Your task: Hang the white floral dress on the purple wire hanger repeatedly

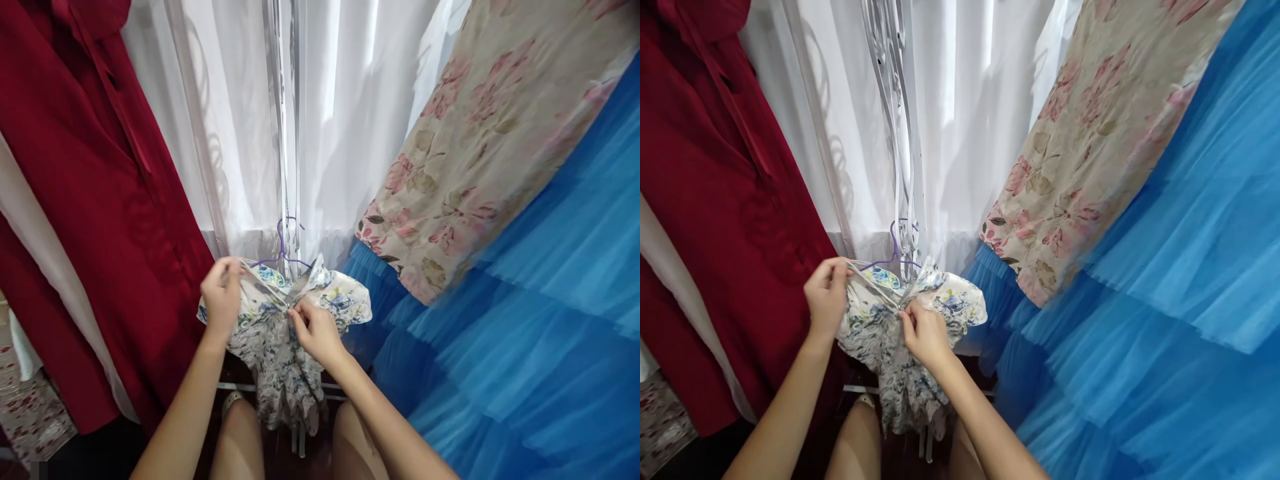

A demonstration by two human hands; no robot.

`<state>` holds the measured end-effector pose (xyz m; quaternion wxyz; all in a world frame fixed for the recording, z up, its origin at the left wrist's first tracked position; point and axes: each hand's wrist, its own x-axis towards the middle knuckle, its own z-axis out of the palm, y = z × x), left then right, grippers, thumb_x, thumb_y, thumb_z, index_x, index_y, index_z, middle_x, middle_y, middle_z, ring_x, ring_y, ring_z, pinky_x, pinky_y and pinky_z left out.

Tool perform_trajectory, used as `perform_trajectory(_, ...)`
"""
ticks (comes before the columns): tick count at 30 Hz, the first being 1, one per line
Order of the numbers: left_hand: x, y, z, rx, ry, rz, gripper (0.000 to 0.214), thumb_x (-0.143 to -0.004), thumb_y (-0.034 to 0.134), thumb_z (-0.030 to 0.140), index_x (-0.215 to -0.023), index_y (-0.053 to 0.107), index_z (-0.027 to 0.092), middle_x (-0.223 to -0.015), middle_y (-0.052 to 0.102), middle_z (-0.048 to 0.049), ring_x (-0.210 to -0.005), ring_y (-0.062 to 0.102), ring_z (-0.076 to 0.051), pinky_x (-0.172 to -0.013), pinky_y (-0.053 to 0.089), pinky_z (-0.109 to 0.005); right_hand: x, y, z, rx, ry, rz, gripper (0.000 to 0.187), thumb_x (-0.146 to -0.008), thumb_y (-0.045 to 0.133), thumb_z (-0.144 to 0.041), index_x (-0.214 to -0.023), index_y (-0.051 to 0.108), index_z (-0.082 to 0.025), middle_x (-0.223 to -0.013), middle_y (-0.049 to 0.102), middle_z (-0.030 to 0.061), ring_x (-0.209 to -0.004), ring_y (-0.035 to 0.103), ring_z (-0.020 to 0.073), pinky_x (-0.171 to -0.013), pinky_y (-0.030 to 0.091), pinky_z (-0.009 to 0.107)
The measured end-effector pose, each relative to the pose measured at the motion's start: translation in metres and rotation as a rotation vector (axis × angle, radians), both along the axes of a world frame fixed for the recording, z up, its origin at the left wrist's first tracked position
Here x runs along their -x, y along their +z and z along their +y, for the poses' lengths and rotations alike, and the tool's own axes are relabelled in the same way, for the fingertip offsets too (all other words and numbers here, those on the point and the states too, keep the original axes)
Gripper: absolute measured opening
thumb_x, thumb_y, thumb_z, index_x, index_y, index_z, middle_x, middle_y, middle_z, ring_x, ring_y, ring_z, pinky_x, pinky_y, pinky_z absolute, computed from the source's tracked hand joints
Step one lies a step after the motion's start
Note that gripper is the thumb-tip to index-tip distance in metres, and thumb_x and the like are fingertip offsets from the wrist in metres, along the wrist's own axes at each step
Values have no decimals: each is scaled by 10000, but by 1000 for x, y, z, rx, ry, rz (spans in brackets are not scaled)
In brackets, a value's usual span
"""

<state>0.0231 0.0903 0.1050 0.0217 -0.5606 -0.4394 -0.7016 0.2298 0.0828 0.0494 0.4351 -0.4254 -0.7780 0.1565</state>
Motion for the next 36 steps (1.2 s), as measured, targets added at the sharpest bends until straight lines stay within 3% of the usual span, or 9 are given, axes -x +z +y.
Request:
perform_trajectory(3, 53, -21, 26, 9, 2, -349, 224, -893, 596, 350, -930, 679, 145, -815, 630, -21, -755, 585, -118, -721, 466, -215, -3, -2, -14, 30, 57, -53, 190, -935, 500, -287, -766, 535, -208, -590, 578, -16, -548, 531, 148, -579, 285, 260)
perform_trajectory(6, 85, -66, 41, 148, -55, -788, 217, -809, 635, 358, -837, 612, 144, -695, 549, 30, -625, 525, -79, -628, 440, -184, 0, -4, -26, 87, 121, -70, 196, -928, 504, -286, -751, 525, -208, -584, 580, -24, -543, 526, 137, -570, 287, 251)
perform_trajectory(12, 49, -148, 14, 482, -316, -859, 391, -614, 783, 438, -805, 645, 127, -649, 571, 0, -610, 572, -135, -568, 456, -228, -11, -48, -28, 260, 96, 57, 235, -893, 520, -285, -679, 471, -202, -548, 501, -43, -516, 467, 120, -543, 305, 235)
perform_trajectory(18, -18, -133, -33, 541, -691, -691, 301, -805, 706, 449, -881, 660, 162, -780, 589, -17, -712, 554, -123, -670, 464, -219, -49, -104, -38, 461, 83, -61, 143, -828, 605, -270, -723, 594, -174, -636, 591, -6, -609, 544, 153, -603, 397, 255)
perform_trajectory(23, -76, -94, -73, 583, -896, -80, 225, -954, 544, 354, -879, 667, 181, -809, 629, -39, -779, 589, -158, -745, 460, -252, -49, -87, -56, 544, 497, 3, 568, -652, 833, -334, -1152, 628, -159, -1111, 656, 85, -1035, 586, 274, -912, 470, 374)
perform_trajectory(26, -90, -90, -81, 588, -873, 123, 228, -979, 500, 338, -925, 680, 207, -883, 658, -49, -895, 610, -182, -854, 450, -281, -35, -78, -65, 723, 628, 223, 538, -720, 795, -374, -1171, 612, -144, -1081, 635, 72, -1014, 583, 254, -899, 489, 378)
perform_trajectory(31, -66, -134, -78, 812, -973, 18, 484, -962, 494, 479, -1402, 501, 278, -1350, 554, -88, -1284, 478, -248, -1122, 312, -391, -38, -72, -79, 917, 603, 438, 363, -850, 688, -406, -1119, 639, -167, -970, 631, 36, -951, 577, 201, -929, 461, 355)
perform_trajectory(34, -51, -178, -94, 1190, -1204, -27, 636, -888, 507, 648, -1335, 570, 200, -1252, 624, -109, -1193, 545, -283, -1061, 388, -420, -66, -56, -78, 903, 629, 228, 300, -815, 731, -397, -968, 689, -142, -831, 610, 8, -760, 541, 147, -724, 472, 260)
perform_trajectory(36, -46, -199, -108, 1308, -1156, 71, 657, -776, 650, 657, -1208, 645, 163, -1157, 667, -106, -1079, 586, -292, -958, 456, -394, -93, -41, -71, 875, 600, 97, 279, -778, 761, -386, -797, 686, -118, -672, 544, -25, -602, 449, 101, -551, 390, 210)
